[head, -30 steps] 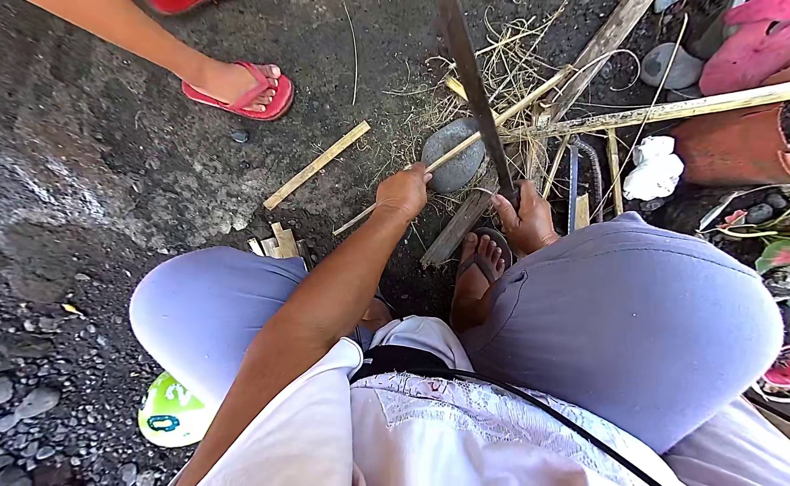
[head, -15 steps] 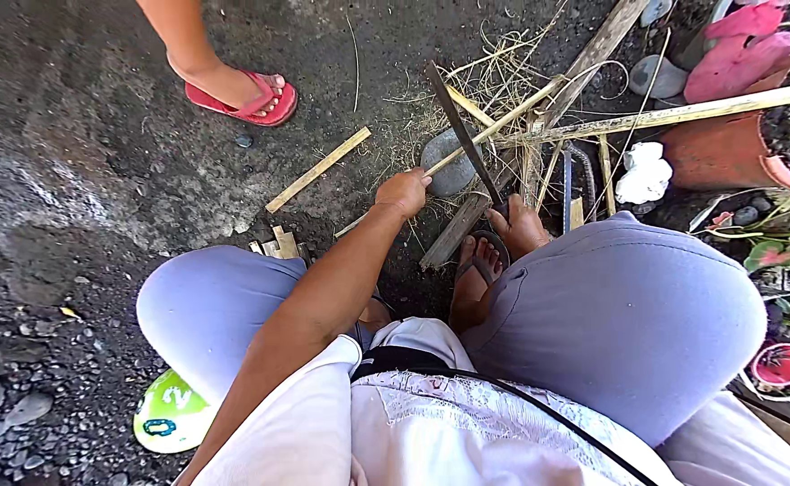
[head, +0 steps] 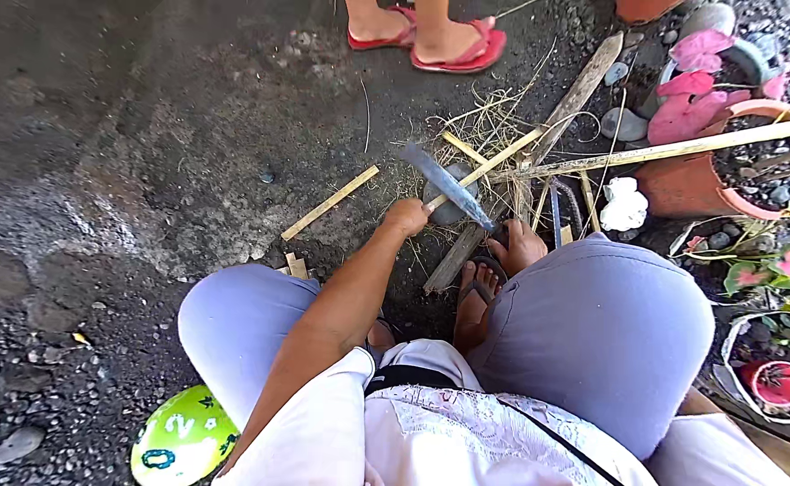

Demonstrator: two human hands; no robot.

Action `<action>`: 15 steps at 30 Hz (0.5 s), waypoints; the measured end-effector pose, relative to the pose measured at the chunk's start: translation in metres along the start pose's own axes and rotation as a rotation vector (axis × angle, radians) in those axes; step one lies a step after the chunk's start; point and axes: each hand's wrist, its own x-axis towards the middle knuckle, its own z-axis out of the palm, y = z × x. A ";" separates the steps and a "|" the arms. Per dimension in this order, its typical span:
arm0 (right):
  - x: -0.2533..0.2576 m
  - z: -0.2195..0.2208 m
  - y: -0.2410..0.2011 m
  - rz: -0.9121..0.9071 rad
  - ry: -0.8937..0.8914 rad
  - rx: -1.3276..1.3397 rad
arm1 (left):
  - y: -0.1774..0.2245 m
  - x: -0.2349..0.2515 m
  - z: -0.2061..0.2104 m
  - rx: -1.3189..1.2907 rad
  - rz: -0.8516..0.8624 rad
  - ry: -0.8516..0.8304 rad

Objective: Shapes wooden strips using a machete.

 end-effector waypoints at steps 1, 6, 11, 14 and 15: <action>0.005 -0.001 0.001 -0.016 -0.020 -0.010 | 0.001 0.000 0.001 0.015 0.007 0.004; 0.019 -0.074 0.018 -0.240 0.007 0.189 | -0.001 -0.008 -0.009 0.049 -0.059 0.173; -0.082 -0.238 -0.021 -0.839 0.202 0.657 | 0.027 -0.101 -0.131 -0.568 0.380 0.482; -0.158 -0.259 -0.046 -1.032 0.170 0.848 | 0.057 -0.221 -0.184 -0.801 1.225 0.376; -0.194 -0.248 -0.045 -0.782 0.259 0.906 | 0.064 -0.264 -0.188 -0.735 1.353 0.399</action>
